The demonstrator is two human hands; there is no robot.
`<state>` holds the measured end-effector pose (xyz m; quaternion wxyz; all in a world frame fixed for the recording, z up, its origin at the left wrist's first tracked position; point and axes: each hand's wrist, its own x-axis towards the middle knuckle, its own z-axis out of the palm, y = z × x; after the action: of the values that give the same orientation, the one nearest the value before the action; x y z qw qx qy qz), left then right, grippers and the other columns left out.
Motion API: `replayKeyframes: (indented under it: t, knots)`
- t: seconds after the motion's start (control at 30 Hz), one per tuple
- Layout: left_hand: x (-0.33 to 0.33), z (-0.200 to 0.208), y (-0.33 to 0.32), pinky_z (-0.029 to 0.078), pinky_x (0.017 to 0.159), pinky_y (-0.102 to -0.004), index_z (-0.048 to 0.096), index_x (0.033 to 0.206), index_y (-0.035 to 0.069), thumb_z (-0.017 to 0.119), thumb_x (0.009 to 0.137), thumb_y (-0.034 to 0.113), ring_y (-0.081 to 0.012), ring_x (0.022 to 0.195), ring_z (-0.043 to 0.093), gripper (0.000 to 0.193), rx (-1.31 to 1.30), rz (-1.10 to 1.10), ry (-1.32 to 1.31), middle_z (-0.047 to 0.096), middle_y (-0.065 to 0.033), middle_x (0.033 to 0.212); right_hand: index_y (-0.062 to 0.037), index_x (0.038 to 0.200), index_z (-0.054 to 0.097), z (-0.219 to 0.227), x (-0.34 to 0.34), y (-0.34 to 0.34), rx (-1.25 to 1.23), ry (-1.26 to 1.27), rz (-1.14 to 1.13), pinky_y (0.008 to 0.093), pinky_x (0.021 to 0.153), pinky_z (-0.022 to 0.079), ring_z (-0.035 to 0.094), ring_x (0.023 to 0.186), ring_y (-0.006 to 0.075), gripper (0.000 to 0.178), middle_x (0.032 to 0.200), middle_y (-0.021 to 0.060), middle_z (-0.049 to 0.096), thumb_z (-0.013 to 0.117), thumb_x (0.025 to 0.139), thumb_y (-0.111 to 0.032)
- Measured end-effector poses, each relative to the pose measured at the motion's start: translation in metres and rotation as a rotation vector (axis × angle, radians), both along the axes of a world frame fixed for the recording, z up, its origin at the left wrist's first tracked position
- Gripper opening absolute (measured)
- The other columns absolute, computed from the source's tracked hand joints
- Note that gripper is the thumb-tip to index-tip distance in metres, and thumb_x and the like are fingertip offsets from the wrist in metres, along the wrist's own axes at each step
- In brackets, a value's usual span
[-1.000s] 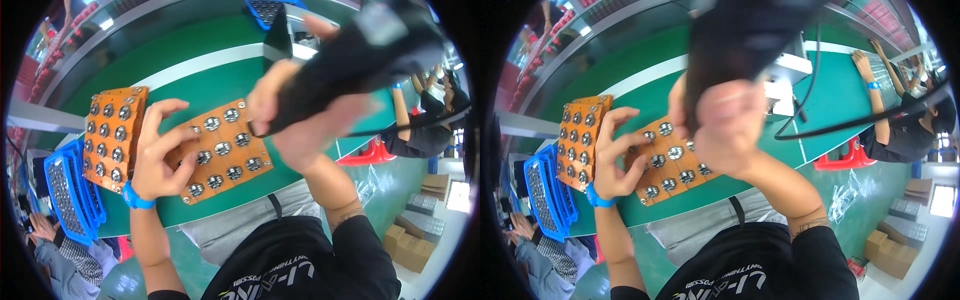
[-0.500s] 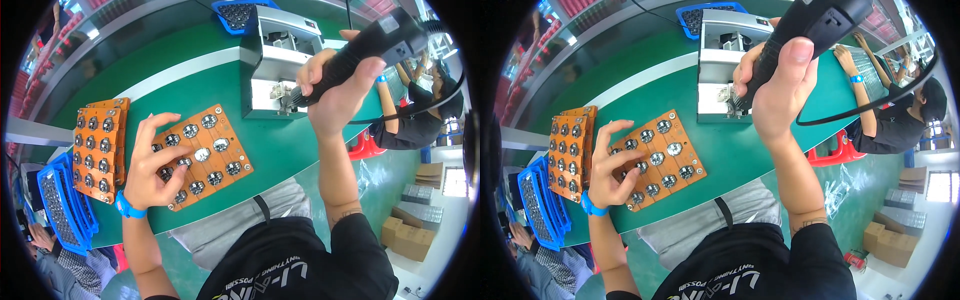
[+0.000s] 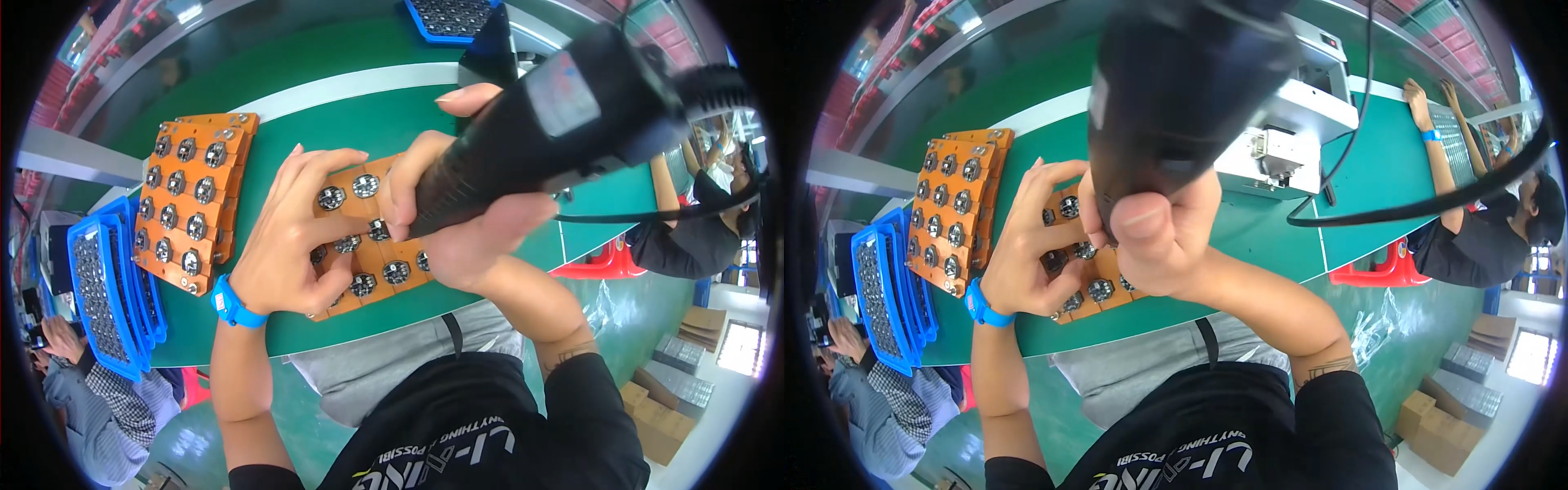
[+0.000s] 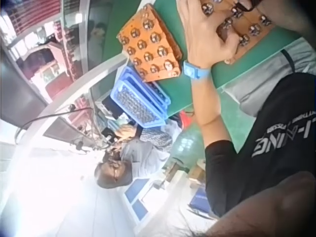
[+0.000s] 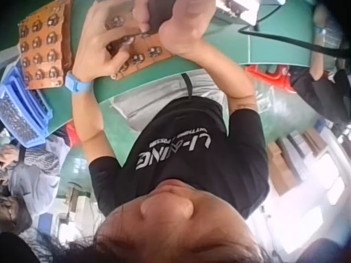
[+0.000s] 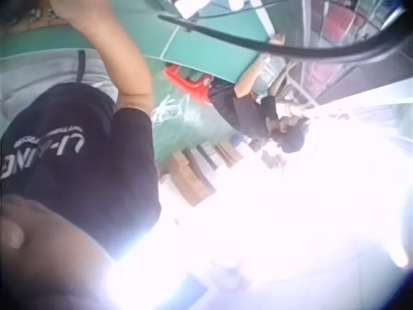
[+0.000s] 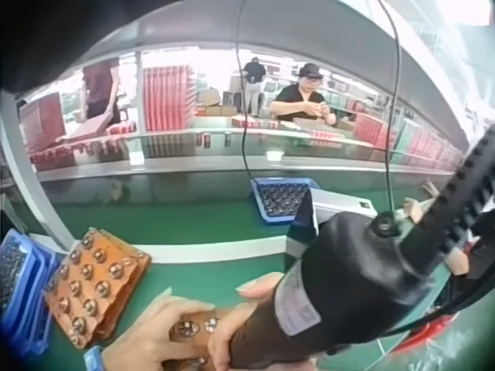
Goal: The person assembles electronic components onto a circuit board by securing them with screws using an electric screwdriver.
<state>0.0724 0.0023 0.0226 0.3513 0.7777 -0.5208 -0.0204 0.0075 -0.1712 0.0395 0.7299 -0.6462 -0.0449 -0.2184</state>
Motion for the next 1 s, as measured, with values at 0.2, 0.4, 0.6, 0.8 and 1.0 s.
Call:
replayKeyframes:
  t: [0.2, 0.4, 0.6, 0.8, 1.0]
  knots:
    - [0.002, -0.007, 0.003, 0.030, 0.110, -0.0627, 0.074, 0.074, 0.001, 0.062, 0.056, 0.014, -0.0384, 0.122, 0.049, 0.025, -0.030, -0.017, 0.033, 0.051, -0.0193, 0.134, -0.0105, 0.128, 0.028, -0.009, 0.003, 0.007, 0.003, 0.056, 0.101, 0.0287, 0.047, 0.042, 0.047, 0.043, 0.0160, 0.100, 0.057, 0.0053, 0.050, 0.022, 0.073, -0.094]
    - [0.001, -0.008, 0.004, 0.029, 0.110, -0.0622, 0.074, 0.076, 0.003, 0.062, 0.057, 0.014, -0.0379, 0.120, 0.049, 0.025, -0.035, -0.021, 0.034, 0.051, -0.0179, 0.133, -0.0083, 0.127, 0.028, -0.018, 0.005, 0.014, 0.043, 0.025, 0.107, 0.0272, 0.047, 0.042, 0.047, 0.043, 0.0153, 0.098, 0.057, 0.0058, 0.051, 0.029, 0.076, -0.091]
    - [-0.001, -0.009, 0.003, 0.030, 0.110, -0.0619, 0.074, 0.077, 0.005, 0.062, 0.057, 0.013, -0.0373, 0.119, 0.050, 0.024, -0.050, -0.008, 0.076, 0.052, -0.0164, 0.131, -0.0027, 0.124, 0.032, -0.018, 0.010, 0.020, 0.048, -0.014, 0.116, 0.0257, 0.044, 0.038, 0.047, 0.043, 0.0137, 0.091, 0.056, 0.0070, 0.052, 0.049, 0.081, -0.081]
    - [-0.001, -0.009, 0.000, 0.030, 0.110, -0.0625, 0.073, 0.077, 0.005, 0.063, 0.056, 0.013, -0.0376, 0.119, 0.051, 0.025, -0.043, -0.010, 0.064, 0.053, -0.0166, 0.130, -0.0005, 0.122, 0.035, -0.021, 0.013, 0.015, 0.096, -0.054, 0.164, 0.0248, 0.044, 0.038, 0.047, 0.045, 0.0118, 0.083, 0.058, 0.0069, 0.052, 0.052, 0.086, -0.074]
    - [-0.006, -0.005, -0.005, 0.031, 0.109, -0.0626, 0.073, 0.078, 0.003, 0.063, 0.055, 0.011, -0.0386, 0.119, 0.052, 0.026, -0.062, -0.013, 0.050, 0.054, -0.0189, 0.130, 0.0036, 0.135, 0.030, -0.021, 0.012, 0.010, 0.055, -0.125, 0.187, 0.0235, 0.048, 0.040, 0.049, 0.049, 0.0115, 0.089, 0.062, 0.0070, 0.053, 0.050, 0.090, -0.071]
